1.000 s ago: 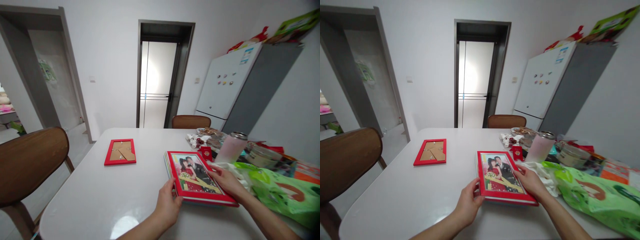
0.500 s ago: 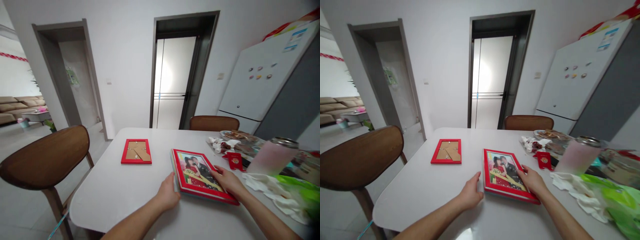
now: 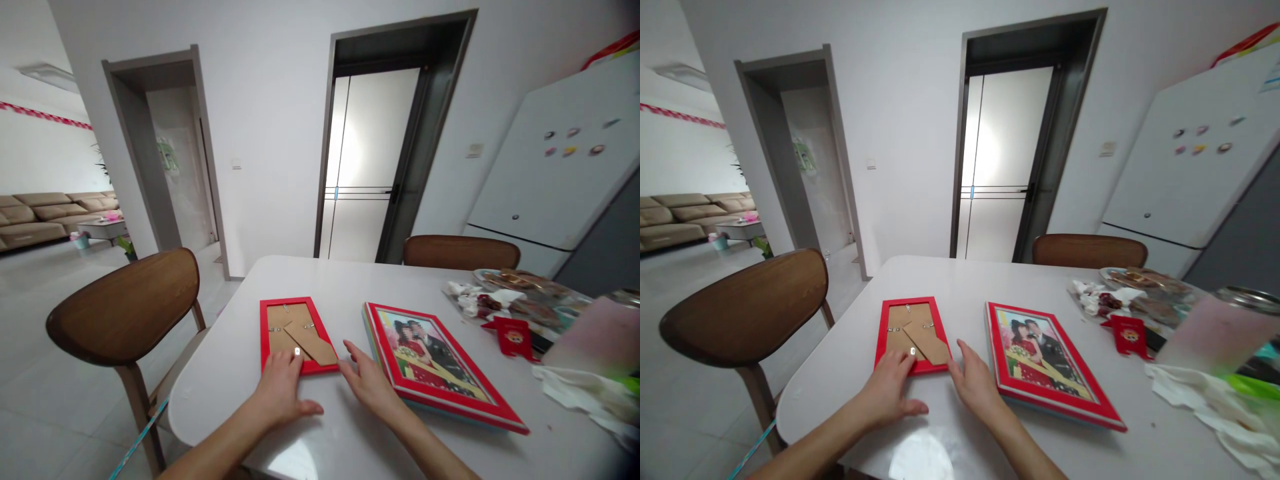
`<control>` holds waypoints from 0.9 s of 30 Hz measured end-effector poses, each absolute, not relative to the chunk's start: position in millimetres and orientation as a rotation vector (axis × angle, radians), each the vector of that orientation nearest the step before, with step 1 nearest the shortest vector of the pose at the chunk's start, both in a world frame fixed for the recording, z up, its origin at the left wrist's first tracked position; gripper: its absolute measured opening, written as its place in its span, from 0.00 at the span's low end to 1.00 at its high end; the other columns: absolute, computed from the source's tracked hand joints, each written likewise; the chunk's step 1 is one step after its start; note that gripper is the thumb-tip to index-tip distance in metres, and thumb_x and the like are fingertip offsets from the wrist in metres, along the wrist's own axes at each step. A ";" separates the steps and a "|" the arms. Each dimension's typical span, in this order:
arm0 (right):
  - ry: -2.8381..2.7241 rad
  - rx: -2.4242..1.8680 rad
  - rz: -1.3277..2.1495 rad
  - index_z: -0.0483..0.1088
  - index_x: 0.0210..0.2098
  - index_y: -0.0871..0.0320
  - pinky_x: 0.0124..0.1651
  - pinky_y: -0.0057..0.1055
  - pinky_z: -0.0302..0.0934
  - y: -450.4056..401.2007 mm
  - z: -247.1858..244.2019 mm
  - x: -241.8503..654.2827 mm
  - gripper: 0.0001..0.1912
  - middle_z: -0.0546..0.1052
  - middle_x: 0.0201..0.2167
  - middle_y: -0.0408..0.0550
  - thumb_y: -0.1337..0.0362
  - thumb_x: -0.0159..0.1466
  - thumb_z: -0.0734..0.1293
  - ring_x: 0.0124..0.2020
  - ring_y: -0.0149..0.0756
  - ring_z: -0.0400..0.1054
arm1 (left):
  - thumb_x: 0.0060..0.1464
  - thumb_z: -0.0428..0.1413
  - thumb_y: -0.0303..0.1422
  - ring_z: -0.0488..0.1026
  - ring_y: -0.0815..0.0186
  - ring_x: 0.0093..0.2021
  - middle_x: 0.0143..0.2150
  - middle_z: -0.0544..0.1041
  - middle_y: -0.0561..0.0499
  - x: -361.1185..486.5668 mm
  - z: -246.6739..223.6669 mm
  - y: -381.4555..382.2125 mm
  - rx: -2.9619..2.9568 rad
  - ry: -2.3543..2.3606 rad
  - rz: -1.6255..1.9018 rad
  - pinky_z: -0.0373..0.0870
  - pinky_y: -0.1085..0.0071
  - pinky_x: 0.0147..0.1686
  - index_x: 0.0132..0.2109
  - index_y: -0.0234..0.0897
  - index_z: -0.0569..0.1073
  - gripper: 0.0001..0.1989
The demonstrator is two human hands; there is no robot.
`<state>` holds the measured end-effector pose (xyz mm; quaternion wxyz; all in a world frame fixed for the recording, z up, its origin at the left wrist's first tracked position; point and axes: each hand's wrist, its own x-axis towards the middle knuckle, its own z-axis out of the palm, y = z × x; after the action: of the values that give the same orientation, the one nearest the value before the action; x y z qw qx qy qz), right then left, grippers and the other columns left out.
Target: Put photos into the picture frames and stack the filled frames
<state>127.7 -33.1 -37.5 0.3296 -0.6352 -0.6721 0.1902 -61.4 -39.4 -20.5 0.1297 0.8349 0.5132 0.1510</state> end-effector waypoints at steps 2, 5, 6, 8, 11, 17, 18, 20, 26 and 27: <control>-1.677 -1.638 0.577 0.56 0.52 0.70 0.51 0.39 0.54 -30.2 -48.1 129.6 0.29 0.64 0.50 0.62 0.58 0.55 0.56 0.51 0.43 0.59 | 0.25 0.62 0.49 0.59 0.53 0.48 0.49 0.63 0.44 -67.4 -26.4 -73.6 2.465 1.425 0.467 0.55 0.58 0.49 0.50 0.36 0.62 0.42; -1.575 -1.547 0.685 0.56 0.53 0.67 0.51 0.39 0.53 -33.2 -56.7 131.7 0.29 0.64 0.50 0.60 0.56 0.55 0.57 0.49 0.42 0.60 | 0.39 0.59 0.38 0.62 0.55 0.42 0.43 0.67 0.43 -79.1 -37.4 -107.0 2.512 1.378 0.500 0.59 0.57 0.44 0.46 0.34 0.65 0.25; -1.531 -1.515 0.730 0.57 0.52 0.67 0.51 0.39 0.53 -36.2 -57.0 131.3 0.30 0.64 0.50 0.60 0.56 0.55 0.58 0.49 0.41 0.60 | 0.44 0.56 0.35 0.63 0.56 0.40 0.40 0.68 0.44 -82.9 -40.9 -112.4 2.526 1.356 0.512 0.61 0.58 0.41 0.43 0.34 0.66 0.17; -1.391 -1.453 0.857 0.58 0.52 0.65 0.52 0.38 0.52 -44.9 -52.9 128.5 0.30 0.64 0.51 0.58 0.55 0.53 0.60 0.50 0.41 0.60 | 0.49 0.51 0.32 0.64 0.58 0.37 0.37 0.68 0.44 -88.5 -46.4 -116.2 2.553 1.267 0.590 0.63 0.60 0.37 0.41 0.35 0.67 0.10; -1.054 -1.328 1.186 0.54 0.54 0.62 0.50 0.38 0.55 -62.7 -36.0 119.3 0.32 0.64 0.51 0.58 0.53 0.54 0.60 0.49 0.41 0.60 | 0.51 0.50 0.32 0.64 0.59 0.39 0.39 0.68 0.45 -89.1 -48.1 -112.8 2.474 1.125 0.906 0.63 0.61 0.39 0.45 0.37 0.65 0.13; -0.915 -1.026 1.431 0.51 0.55 0.54 0.46 0.41 0.57 -93.7 7.3 93.5 0.33 0.64 0.51 0.54 0.49 0.53 0.61 0.48 0.41 0.62 | 0.54 0.48 0.33 0.65 0.65 0.40 0.39 0.65 0.50 -69.1 -31.8 -110.6 1.811 1.095 1.376 0.64 0.67 0.41 0.57 0.43 0.50 0.24; -0.934 -0.982 1.436 0.50 0.55 0.53 0.45 0.40 0.57 -96.0 12.5 91.4 0.32 0.64 0.51 0.54 0.49 0.54 0.60 0.48 0.41 0.62 | 0.54 0.48 0.33 0.65 0.65 0.40 0.40 0.65 0.50 -67.2 -29.0 -111.7 1.825 1.074 1.360 0.64 0.67 0.41 0.57 0.43 0.50 0.24; -0.949 -0.913 1.434 0.48 0.56 0.54 0.45 0.39 0.57 -97.6 19.5 91.2 0.31 0.65 0.51 0.52 0.50 0.56 0.57 0.48 0.39 0.62 | 0.53 0.49 0.33 0.64 0.64 0.41 0.40 0.66 0.49 -66.6 -25.6 -114.4 1.998 1.043 1.271 0.64 0.67 0.40 0.55 0.44 0.55 0.22; -1.271 -1.176 1.338 0.52 0.53 0.62 0.40 0.34 0.61 -94.2 7.9 112.7 0.30 0.72 0.40 0.51 0.62 0.51 0.61 0.37 0.37 0.67 | 0.52 0.49 0.32 0.65 0.62 0.34 0.35 0.68 0.46 -73.9 -36.2 -123.7 2.516 1.015 0.956 0.67 0.67 0.33 0.50 0.38 0.63 0.17; -1.384 -1.272 1.238 0.54 0.52 0.62 0.38 0.33 0.61 -95.4 2.7 116.8 0.29 0.73 0.37 0.50 0.65 0.50 0.61 0.34 0.36 0.68 | 0.52 0.49 0.31 0.65 0.62 0.34 0.35 0.69 0.45 -74.0 -38.6 -125.2 2.567 1.020 0.877 0.67 0.66 0.33 0.50 0.37 0.64 0.17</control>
<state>116.8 -95.4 2.7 0.4308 -0.5100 -0.5550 0.4962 -74.0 -125.2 -38.6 0.1214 0.8793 0.3493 0.3002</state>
